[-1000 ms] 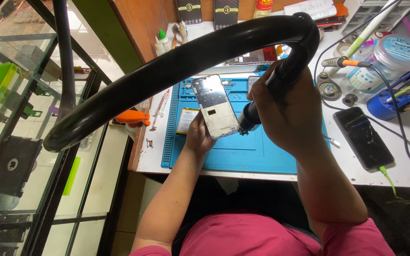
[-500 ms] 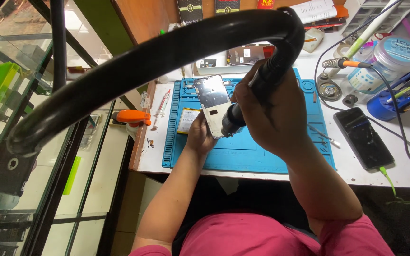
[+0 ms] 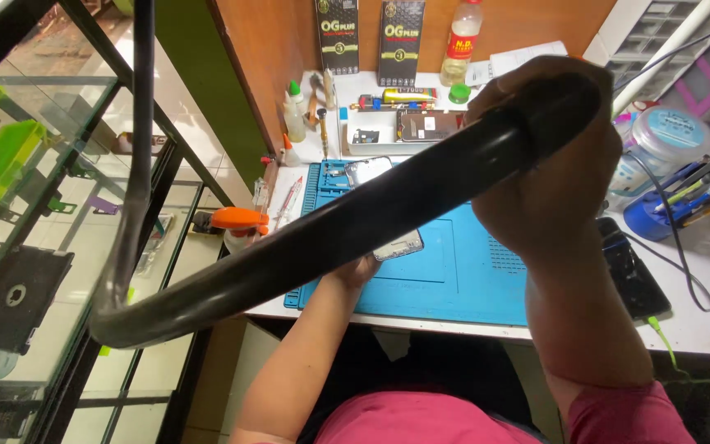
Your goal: Applying adhesive and using a heat gun to reassemble a mobile phone screen and frame
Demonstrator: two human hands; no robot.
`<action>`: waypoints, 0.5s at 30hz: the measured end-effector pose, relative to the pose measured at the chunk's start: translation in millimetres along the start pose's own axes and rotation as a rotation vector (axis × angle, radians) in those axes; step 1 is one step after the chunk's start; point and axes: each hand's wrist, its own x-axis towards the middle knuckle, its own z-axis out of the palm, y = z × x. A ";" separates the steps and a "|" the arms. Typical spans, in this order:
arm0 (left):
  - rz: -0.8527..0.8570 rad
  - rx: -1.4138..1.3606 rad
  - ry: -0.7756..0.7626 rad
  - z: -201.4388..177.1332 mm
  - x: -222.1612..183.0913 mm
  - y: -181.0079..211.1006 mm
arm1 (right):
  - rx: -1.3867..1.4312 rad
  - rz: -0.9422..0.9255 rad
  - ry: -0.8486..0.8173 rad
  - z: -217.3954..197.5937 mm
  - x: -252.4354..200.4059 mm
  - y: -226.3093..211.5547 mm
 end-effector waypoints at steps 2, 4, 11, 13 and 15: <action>0.003 0.033 -0.017 4.6 -5.0 -2.3 | -0.197 -0.084 0.017 -15.8 12.0 -3.2; 0.012 0.065 -0.036 10.4 -5.9 -1.8 | -0.388 -0.171 0.033 -27.3 29.6 -6.9; 0.023 -0.018 0.056 55.4 -18.6 1.3 | -0.649 -0.436 0.017 -27.0 72.6 -12.2; 0.007 -0.010 0.072 61.4 -21.4 0.3 | -0.639 -0.459 0.003 -24.3 79.0 -11.8; 0.022 -0.041 0.106 64.6 -22.1 -1.6 | -0.628 -0.479 -0.012 -20.5 85.8 -9.7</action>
